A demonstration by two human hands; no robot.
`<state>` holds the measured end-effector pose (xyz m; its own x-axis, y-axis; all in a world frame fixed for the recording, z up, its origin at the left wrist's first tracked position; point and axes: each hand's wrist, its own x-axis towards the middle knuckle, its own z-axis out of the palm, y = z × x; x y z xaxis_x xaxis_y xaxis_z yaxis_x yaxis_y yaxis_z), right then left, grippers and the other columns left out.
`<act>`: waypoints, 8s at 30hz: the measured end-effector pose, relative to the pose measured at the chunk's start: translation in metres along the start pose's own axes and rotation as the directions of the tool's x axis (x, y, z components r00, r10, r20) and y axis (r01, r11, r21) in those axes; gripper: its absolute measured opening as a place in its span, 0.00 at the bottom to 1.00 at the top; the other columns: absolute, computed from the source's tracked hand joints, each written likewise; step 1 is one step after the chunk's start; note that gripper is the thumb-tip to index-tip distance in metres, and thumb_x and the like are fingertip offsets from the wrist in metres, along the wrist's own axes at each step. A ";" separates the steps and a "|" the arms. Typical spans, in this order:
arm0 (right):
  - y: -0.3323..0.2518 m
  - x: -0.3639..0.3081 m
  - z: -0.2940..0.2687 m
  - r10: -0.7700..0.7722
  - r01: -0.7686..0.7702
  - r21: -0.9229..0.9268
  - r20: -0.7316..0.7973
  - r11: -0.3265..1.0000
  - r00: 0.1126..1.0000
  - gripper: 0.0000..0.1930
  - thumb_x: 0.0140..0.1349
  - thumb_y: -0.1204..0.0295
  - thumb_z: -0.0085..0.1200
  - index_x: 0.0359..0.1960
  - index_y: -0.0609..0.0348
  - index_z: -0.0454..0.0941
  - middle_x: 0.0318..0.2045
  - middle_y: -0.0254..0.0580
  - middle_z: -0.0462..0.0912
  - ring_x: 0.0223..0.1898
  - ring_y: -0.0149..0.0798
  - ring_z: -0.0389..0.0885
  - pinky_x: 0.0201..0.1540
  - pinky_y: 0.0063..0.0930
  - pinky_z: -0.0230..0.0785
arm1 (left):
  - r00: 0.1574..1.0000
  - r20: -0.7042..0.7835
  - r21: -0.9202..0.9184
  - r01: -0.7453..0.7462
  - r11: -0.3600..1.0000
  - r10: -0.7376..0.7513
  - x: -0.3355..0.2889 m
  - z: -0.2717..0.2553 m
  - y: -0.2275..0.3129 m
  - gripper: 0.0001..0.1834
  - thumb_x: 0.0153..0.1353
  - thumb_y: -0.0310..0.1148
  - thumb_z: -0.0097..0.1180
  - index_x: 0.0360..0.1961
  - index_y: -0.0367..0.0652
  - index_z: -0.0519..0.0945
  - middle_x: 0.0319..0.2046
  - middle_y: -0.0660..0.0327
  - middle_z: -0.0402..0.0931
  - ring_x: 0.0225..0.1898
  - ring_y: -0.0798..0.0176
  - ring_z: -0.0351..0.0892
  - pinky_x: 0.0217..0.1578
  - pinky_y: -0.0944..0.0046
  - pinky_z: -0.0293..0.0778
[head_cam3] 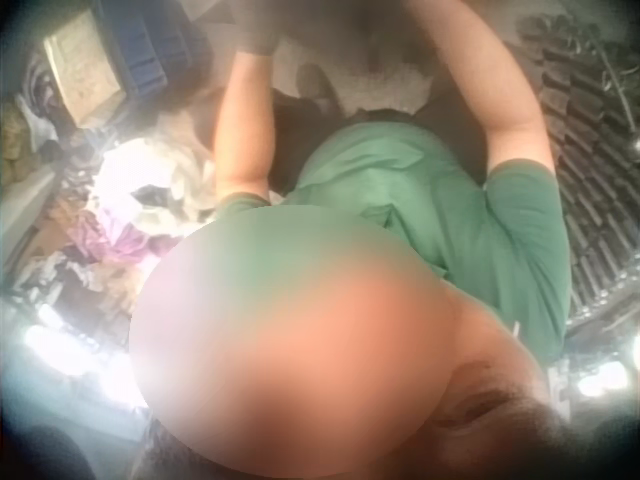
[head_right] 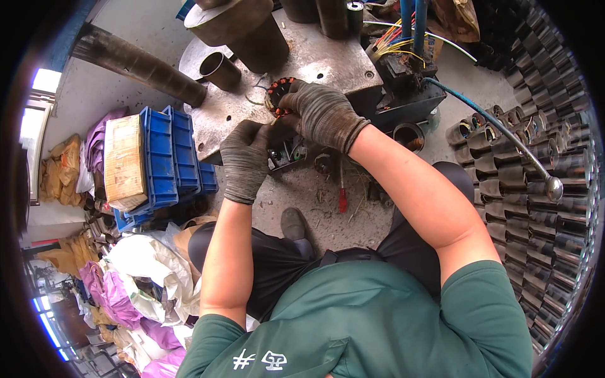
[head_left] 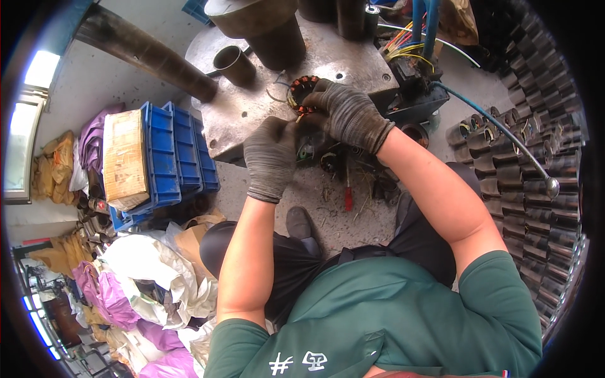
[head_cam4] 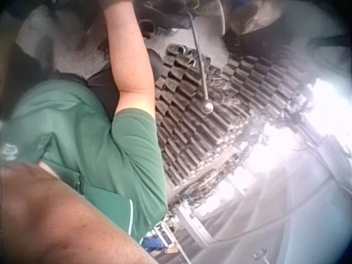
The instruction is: The person secures a motor stator coil with cable ties, trims them using scissors, presses the stator into a metal cylinder using a press machine, and attaches wires to another stator coil by cutting and wrapping them by hand.
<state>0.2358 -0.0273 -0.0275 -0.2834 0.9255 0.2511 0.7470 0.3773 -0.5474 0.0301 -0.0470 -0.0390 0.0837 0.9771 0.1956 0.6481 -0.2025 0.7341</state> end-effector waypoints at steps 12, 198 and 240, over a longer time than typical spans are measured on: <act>0.006 -0.001 0.006 -0.016 0.015 -0.029 -0.016 0.999 1.000 0.15 0.62 0.62 0.67 0.49 0.49 0.89 0.46 0.45 0.87 0.47 0.53 0.87 0.52 0.45 0.80 | 0.860 0.417 -0.623 0.505 0.597 -0.292 0.010 0.002 0.009 0.13 0.70 0.37 0.61 0.42 0.37 0.85 0.30 0.63 0.81 0.27 0.71 0.77 0.30 0.70 0.74; 0.002 0.006 -0.039 0.536 -0.750 0.485 0.525 0.450 0.661 0.10 0.71 0.62 0.60 0.43 0.55 0.84 0.25 0.25 0.80 0.26 0.30 0.78 0.30 0.25 0.74 | 0.937 0.176 -0.032 -0.302 0.953 0.303 0.049 0.014 0.007 0.12 0.66 0.34 0.63 0.49 0.48 0.88 0.56 0.53 0.81 0.60 0.48 0.79 0.65 0.49 0.73; -0.024 -0.006 -0.040 0.390 -0.381 -0.088 0.237 0.921 0.890 0.21 0.76 0.56 0.55 0.50 0.64 0.86 0.39 0.54 0.90 0.41 0.45 0.89 0.49 0.41 0.78 | 0.899 0.059 0.077 -0.437 0.896 0.433 0.051 0.025 0.002 0.08 0.64 0.35 0.62 0.43 0.48 0.88 0.49 0.55 0.84 0.57 0.49 0.80 0.64 0.48 0.70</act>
<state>0.2443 -0.0435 0.0160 -0.1031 0.9783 -0.1798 0.8484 -0.0079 -0.5293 0.0548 0.0038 -0.0441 0.4009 0.7950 0.4553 0.6027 -0.6032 0.5224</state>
